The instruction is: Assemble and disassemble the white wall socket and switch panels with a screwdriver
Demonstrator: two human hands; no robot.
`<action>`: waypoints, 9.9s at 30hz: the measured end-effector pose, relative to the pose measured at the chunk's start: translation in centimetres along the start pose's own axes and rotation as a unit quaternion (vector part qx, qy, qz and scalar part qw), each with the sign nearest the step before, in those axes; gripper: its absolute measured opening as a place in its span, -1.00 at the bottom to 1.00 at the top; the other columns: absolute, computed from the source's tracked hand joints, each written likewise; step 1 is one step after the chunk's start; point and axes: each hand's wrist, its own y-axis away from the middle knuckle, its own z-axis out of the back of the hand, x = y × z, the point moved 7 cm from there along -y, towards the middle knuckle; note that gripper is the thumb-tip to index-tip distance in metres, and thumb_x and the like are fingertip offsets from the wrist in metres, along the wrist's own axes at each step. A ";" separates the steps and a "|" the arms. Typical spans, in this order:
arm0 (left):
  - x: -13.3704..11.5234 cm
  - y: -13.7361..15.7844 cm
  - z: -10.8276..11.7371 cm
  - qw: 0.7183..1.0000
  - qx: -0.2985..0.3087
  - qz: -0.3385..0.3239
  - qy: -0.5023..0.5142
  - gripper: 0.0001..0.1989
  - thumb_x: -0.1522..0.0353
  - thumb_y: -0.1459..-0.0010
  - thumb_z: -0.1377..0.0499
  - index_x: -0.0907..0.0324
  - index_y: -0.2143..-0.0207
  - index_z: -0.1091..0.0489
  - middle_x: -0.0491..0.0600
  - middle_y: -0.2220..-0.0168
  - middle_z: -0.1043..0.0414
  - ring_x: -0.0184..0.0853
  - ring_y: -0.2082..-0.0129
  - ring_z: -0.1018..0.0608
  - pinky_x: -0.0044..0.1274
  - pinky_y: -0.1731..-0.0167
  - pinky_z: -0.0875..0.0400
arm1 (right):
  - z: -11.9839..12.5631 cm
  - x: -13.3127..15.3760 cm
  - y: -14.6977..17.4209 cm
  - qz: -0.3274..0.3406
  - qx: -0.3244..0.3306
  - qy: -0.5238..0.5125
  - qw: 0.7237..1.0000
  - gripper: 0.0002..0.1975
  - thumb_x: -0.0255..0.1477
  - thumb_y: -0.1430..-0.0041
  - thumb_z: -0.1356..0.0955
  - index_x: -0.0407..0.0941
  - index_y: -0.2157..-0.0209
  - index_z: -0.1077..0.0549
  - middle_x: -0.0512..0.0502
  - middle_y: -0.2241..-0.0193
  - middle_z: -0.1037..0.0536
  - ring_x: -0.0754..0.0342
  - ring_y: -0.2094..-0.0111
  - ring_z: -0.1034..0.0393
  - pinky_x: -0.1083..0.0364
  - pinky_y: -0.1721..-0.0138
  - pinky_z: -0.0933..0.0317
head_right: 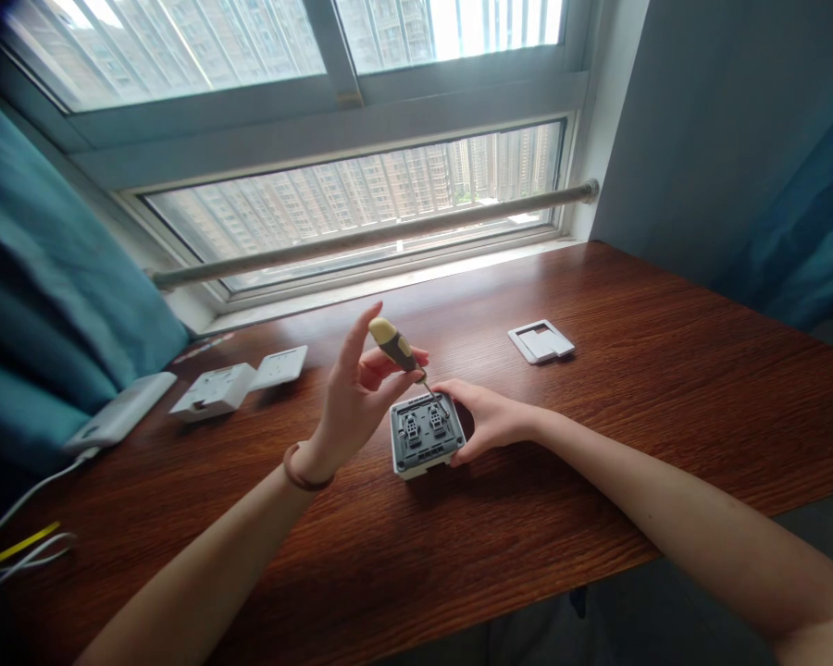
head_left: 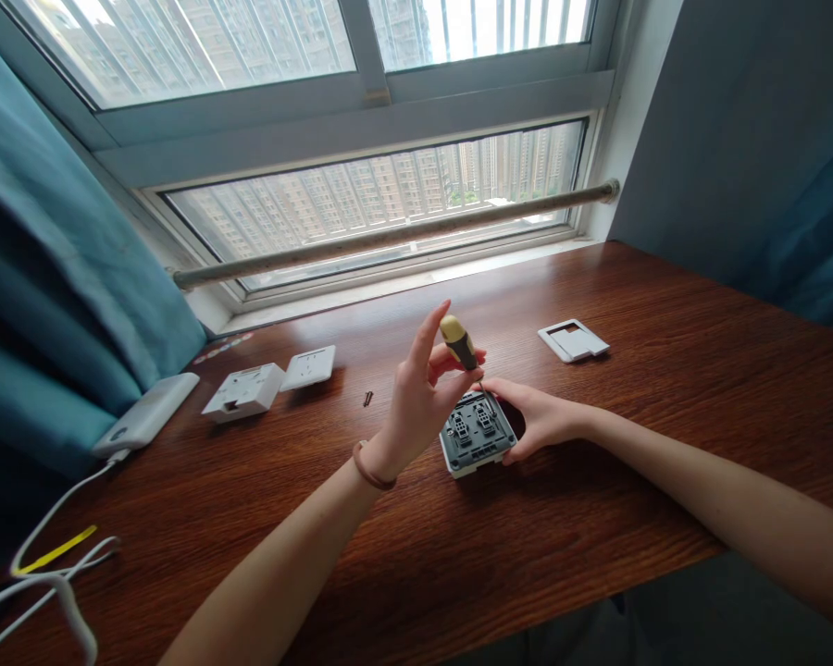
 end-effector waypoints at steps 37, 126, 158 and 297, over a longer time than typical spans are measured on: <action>-1.4 -0.3 -0.4 0.998 0.054 0.021 0.027 -0.42 0.55 0.00 -0.16 0.04 -0.03 -0.02 -0.09 0.34 -0.34 -0.34 0.29 -0.48 -0.40 0.19 -0.44 | 0.0 -0.2 -0.1 -0.002 0.008 -0.119 0.993 -0.23 -0.38 0.25 -0.52 -0.11 -0.02 -0.17 -0.11 0.11 -0.38 -0.06 -0.04 -0.23 -0.07 -0.07 -0.09; -3.3 -1.3 -1.4 0.985 0.105 -0.111 -0.081 -0.55 0.50 -0.18 -0.01 0.08 -0.11 -0.07 0.08 0.01 -0.31 -0.29 0.10 -0.47 -0.36 0.10 -0.45 | -0.3 -0.5 -0.1 -0.005 0.017 -0.160 0.987 -0.25 -0.45 0.24 -0.52 -0.10 -0.01 -0.15 -0.16 0.02 -0.32 -0.05 -0.06 -0.22 -0.07 -0.11 -0.07; -1.8 -2.2 -0.4 0.991 0.077 -0.086 -0.064 -0.48 0.47 -0.08 -0.13 0.08 -0.09 -0.09 0.01 0.17 -0.37 -0.31 0.18 -0.48 -0.41 0.16 -0.47 | -0.1 -0.2 -0.1 -0.003 0.009 -0.133 0.991 -0.24 -0.40 0.26 -0.52 -0.09 -0.01 -0.18 -0.12 0.04 -0.30 -0.04 -0.06 -0.21 -0.09 -0.14 -0.02; -3.4 -1.7 0.0 0.987 0.063 -0.099 -0.111 -0.76 0.44 -0.09 -0.16 0.14 0.16 -0.25 -0.05 0.25 -0.44 -0.40 0.33 -0.54 -0.51 0.26 -0.54 | -0.7 -0.7 -0.3 -0.014 0.036 -0.248 0.968 -0.25 -0.44 0.14 -0.48 -0.07 -0.07 -0.11 -0.15 -0.05 -0.24 -0.03 -0.13 -0.08 -0.07 -0.17 0.07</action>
